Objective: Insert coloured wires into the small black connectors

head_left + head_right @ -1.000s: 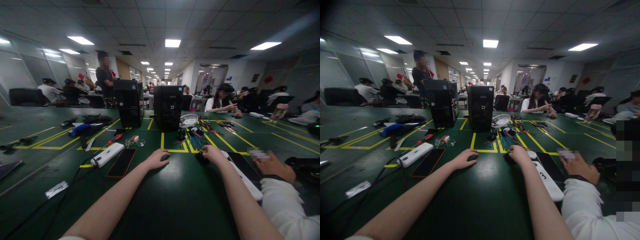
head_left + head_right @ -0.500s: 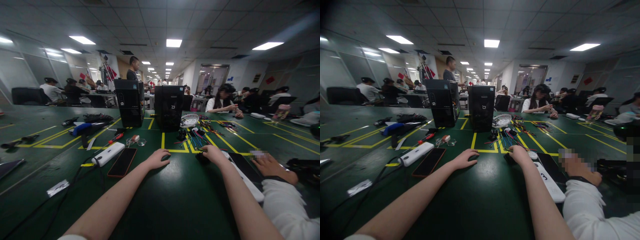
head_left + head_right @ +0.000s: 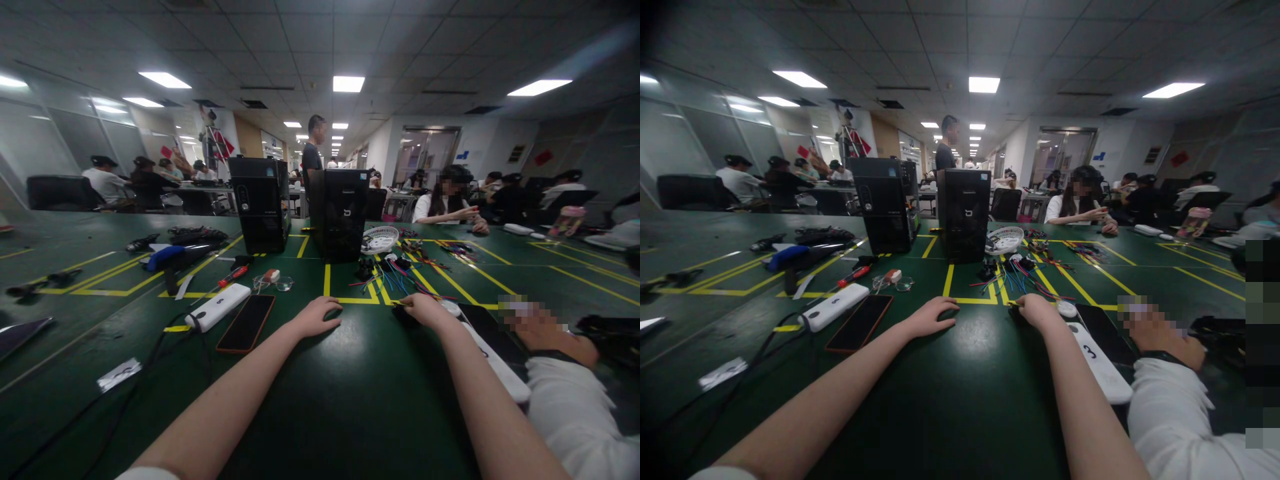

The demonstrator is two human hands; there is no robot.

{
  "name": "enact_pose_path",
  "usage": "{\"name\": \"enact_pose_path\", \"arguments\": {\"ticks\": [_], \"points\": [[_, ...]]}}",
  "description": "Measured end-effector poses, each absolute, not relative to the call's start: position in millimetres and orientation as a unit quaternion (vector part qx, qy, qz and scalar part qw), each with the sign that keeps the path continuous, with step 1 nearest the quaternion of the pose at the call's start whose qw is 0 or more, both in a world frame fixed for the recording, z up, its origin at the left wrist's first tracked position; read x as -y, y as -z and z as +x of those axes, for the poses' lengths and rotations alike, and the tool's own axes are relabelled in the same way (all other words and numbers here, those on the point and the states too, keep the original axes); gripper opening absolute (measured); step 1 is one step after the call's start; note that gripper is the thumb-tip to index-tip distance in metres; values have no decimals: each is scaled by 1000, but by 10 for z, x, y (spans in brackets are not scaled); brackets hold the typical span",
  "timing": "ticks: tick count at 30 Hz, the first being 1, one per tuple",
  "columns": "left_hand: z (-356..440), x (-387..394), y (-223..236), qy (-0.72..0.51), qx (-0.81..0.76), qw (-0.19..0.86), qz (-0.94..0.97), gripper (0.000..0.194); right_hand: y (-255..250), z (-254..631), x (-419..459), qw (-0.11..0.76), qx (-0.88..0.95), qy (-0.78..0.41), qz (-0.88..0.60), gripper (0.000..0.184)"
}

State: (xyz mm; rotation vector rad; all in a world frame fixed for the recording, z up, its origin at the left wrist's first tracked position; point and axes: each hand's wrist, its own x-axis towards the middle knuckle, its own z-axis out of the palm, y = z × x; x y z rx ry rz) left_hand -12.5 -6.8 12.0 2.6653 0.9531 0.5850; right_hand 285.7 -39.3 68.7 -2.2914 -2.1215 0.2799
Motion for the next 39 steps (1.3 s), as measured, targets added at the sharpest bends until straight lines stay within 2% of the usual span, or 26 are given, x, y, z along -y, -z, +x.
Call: {"name": "enact_pose_path", "arguments": {"ticks": [8, 13, 19, 26, 39], "points": [[-113, 75, -131, -203, -326, 129, 914, 38, -712, 2835, 458, -3, 649, -135, -749, 44], [-109, 75, -132, -202, -326, 130, 914, 39, -717, 2863, 448, 44, 669, -124, -732, 39], [-118, 73, -134, -198, -329, 139, 913, 39, -837, 2967, 463, 115, 635, -53, -762, 31], [-115, 68, -128, -200, -328, 138, 913, 39, -775, 3032, 440, 48, 631, -19, -774, 30], [-110, 80, -144, -202, -332, 140, 911, 38, -797, 3009, 475, 54, 621, -5, -782, 23]]}}
